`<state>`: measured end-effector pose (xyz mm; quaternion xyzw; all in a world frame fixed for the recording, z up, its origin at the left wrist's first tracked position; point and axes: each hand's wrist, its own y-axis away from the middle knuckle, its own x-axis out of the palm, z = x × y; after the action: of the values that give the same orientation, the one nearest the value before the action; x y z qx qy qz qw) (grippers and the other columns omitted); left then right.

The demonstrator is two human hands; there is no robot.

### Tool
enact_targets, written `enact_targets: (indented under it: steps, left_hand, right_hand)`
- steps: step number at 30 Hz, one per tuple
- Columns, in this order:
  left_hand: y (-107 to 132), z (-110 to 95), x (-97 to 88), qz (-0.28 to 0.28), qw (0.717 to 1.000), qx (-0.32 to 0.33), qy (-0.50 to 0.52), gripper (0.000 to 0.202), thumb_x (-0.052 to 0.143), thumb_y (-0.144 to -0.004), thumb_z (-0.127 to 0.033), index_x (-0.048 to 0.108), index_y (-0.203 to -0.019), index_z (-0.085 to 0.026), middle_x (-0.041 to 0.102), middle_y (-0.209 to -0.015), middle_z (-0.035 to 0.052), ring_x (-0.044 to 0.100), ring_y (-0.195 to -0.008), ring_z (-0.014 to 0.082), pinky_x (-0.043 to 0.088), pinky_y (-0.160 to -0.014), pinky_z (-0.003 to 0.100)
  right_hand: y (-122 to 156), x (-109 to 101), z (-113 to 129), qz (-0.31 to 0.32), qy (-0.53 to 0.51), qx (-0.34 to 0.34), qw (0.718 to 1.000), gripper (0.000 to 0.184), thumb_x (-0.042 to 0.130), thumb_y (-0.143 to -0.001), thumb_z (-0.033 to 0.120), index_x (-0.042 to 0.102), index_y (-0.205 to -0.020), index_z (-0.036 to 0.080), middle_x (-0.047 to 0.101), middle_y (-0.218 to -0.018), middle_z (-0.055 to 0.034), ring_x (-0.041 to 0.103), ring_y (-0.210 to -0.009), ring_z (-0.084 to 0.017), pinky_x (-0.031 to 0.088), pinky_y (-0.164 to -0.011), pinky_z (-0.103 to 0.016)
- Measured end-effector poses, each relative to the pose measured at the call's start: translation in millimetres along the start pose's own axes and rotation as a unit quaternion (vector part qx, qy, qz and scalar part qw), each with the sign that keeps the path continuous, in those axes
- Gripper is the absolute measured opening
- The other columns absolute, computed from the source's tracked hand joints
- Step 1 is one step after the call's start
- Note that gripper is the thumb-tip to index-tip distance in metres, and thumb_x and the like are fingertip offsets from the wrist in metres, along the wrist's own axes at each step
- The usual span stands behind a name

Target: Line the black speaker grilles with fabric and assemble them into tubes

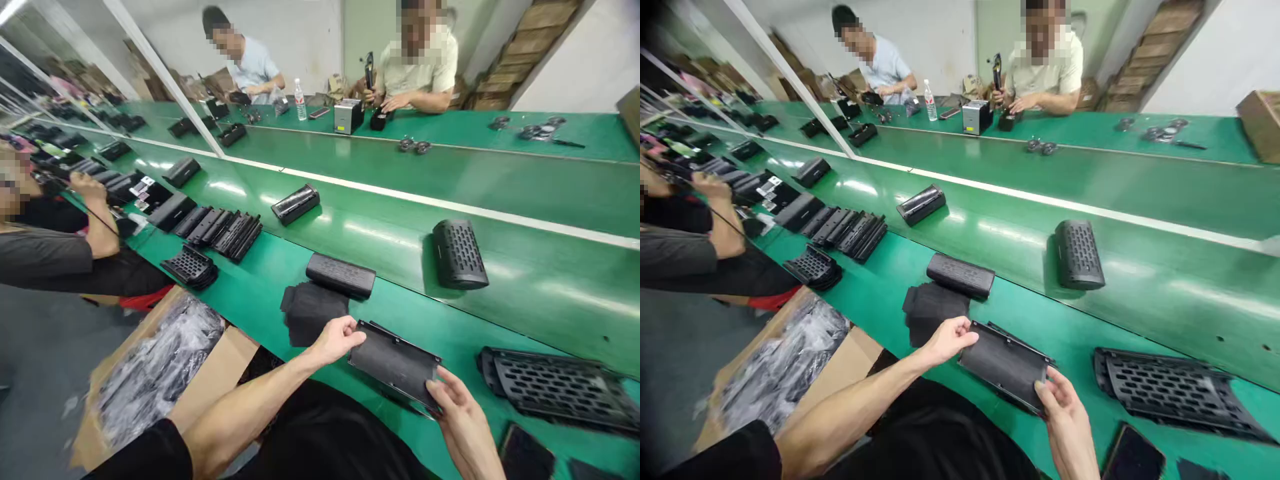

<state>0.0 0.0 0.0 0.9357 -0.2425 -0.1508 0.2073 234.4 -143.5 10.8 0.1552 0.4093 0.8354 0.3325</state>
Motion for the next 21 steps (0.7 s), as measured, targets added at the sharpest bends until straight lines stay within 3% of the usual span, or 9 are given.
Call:
enact_targets:
  steps: [5,9,14,21]
  left_hand:
    - [8.8,-10.7,-8.3,0.017,0.999,-0.015,0.025,0.041,0.067,-0.085,-0.053,0.044,-0.073,-0.022,0.041,-0.055,-0.0093,0.041,-0.048,0.0087,0.029,-0.050,0.023]
    - [9.2,-10.8,-8.6,0.005,0.997,-0.004,0.081,0.045,0.070,-0.084,-0.058,0.046,-0.074,-0.021,0.039,-0.061,-0.0088,0.036,-0.053,0.0072,0.026,-0.051,0.022]
    - [8.6,-7.2,-7.8,0.026,0.990,-0.011,0.141,0.038,0.074,-0.082,-0.051,0.051,-0.082,-0.020,0.046,-0.067,-0.0076,0.038,-0.055,0.0072,0.029,-0.051,0.021]
    - [14.4,-16.2,-10.8,0.013,0.984,0.003,0.179,0.035,0.073,-0.081,-0.047,0.052,-0.078,-0.019,0.041,-0.065,-0.0082,0.034,-0.054,0.0063,0.031,-0.050,0.020]
  right_hand:
    - [-0.4,4.9,4.5,0.005,0.002,-0.026,1.000,0.085,0.099,-0.045,0.062,0.066,-0.114,0.023,0.072,-0.108,-0.0026,0.063,-0.089,-0.019,0.052,-0.068,-0.025]
    - [0.6,3.3,7.1,0.037,0.005,-0.043,0.998,0.072,0.098,-0.053,0.059,0.066,-0.108,0.024,0.072,-0.097,-0.0001,0.058,-0.074,-0.015,0.048,-0.059,-0.024]
    - [-0.4,3.1,7.9,0.037,0.001,-0.060,0.998,0.070,0.096,-0.058,0.059,0.066,-0.110,0.024,0.071,-0.095,-0.0004,0.058,-0.074,-0.014,0.047,-0.058,-0.022]
    - [2.3,4.1,9.6,0.050,0.002,-0.068,0.996,0.070,0.097,-0.057,0.058,0.066,-0.111,0.025,0.071,-0.101,-0.0006,0.062,-0.083,-0.017,0.052,-0.066,-0.023]
